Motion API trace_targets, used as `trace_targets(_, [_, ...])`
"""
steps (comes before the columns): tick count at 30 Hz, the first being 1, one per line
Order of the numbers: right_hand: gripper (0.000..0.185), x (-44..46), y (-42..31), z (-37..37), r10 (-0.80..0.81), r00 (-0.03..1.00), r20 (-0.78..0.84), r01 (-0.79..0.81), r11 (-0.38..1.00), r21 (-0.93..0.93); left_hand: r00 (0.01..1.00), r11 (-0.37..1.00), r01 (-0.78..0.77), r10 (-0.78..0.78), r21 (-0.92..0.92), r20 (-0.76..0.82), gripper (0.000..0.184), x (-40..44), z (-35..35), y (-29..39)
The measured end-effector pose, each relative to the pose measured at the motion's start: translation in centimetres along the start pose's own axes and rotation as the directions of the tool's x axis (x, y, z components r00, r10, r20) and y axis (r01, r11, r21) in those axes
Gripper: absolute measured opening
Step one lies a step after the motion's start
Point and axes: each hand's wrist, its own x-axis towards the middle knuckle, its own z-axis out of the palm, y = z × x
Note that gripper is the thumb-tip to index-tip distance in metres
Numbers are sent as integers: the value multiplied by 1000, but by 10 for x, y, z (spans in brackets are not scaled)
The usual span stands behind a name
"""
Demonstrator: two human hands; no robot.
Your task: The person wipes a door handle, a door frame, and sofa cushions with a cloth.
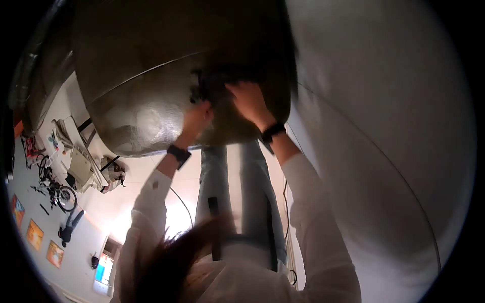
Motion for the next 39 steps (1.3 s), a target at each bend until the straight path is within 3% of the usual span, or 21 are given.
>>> trace_targets(3, [50, -57, -23, 11, -15, 1000, -6, 15, 997, 80, 997, 987, -53, 44, -149, -68, 17, -50, 20, 9])
trace_targets(5, [40, -98, -38, 7, 44, 996, 77, -59, 978, 202, 995, 986, -103, 101, -134, -27, 19, -76, 33, 18])
trace_targets(8, [37, -162, -39, 21, 154, 987, 51, -160, 862, 481, 969, 945, -248, 239, -211, -68, 19, -107, 56, 42])
trace_targets(10, [38, -199, -37, 22, 273, 946, 175, -325, 796, 511, 957, 923, -284, 288, -259, -24, 19, -124, 57, 62])
trace_targets(13, [32, -227, -48, 8, 381, 892, 244, -451, 779, 436, 933, 898, -310, 351, -312, 85, 22, -140, 29, 88])
trace_targets(15, [25, -237, -52, 20, 367, 912, 184, -409, 855, 318, 892, 867, -436, 452, -240, 13, 21, -150, 36, 79])
trace_targets(17, [24, -230, -72, 26, 419, 876, 241, -464, 867, 183, 917, 911, -358, 384, -207, 105, 20, -164, 32, 66])
trace_targets(19, [25, -225, -96, 55, 342, 937, 66, -346, 896, 278, 956, 923, -280, 292, -265, 4, 21, -181, 39, 34])
trace_targets(21, [23, -214, -126, 113, 379, 924, -43, -362, 907, 215, 982, 940, -187, 171, -287, -81, 22, -207, 68, -18])
trace_targets(23, [22, -202, -191, 137, 398, 916, 42, -400, 907, 128, 985, 952, -159, 133, -262, -113, 23, -238, 113, -91])
trace_targets(25, [18, -190, -269, 135, 276, 935, 224, -301, 950, 85, 997, 974, 50, -35, -222, 71, 25, -289, 83, -130])
trace_targets(27, [14, -193, -321, 171, 0, 968, 249, -25, 995, 98, 990, 980, 96, -76, -172, 120, 25, -336, 77, -170])
trace_targets(28, [12, -195, -348, 181, -61, 973, 224, 31, 990, 135, 991, 972, 85, -60, -219, 118, 25, -360, 68, -184])
trace_targets(29, [11, -200, -371, 188, -119, 973, 198, 85, 982, 171, 992, 962, 72, -42, -265, 118, 25, -381, 61, -193])
trace_targets(31, [10, -213, -402, 201, -128, 977, 169, 118, 991, 64, 970, 977, 132, -92, -168, 224, 26, -408, 67, -208])
trace_targets(32, [12, -219, -407, 200, -143, 952, 270, 139, 990, 35, 955, 982, 153, -119, -109, 271, 27, -421, 69, -215])
trace_targets(33, [13, -226, -407, 203, -158, 941, 299, 146, 987, 62, 984, 980, 86, -56, -180, 167, 21, -433, 78, -219])
trace_targets(37, [13, -255, -383, 185, -66, 934, 351, 18, 990, 139, 993, 980, -66, 82, -186, 81, 21, -440, 90, -207])
trace_targets(39, [13, -275, -365, 171, -47, 967, 251, 31, 997, 71, 988, 983, -126, 136, -135, 68, 22, -430, 87, -184])
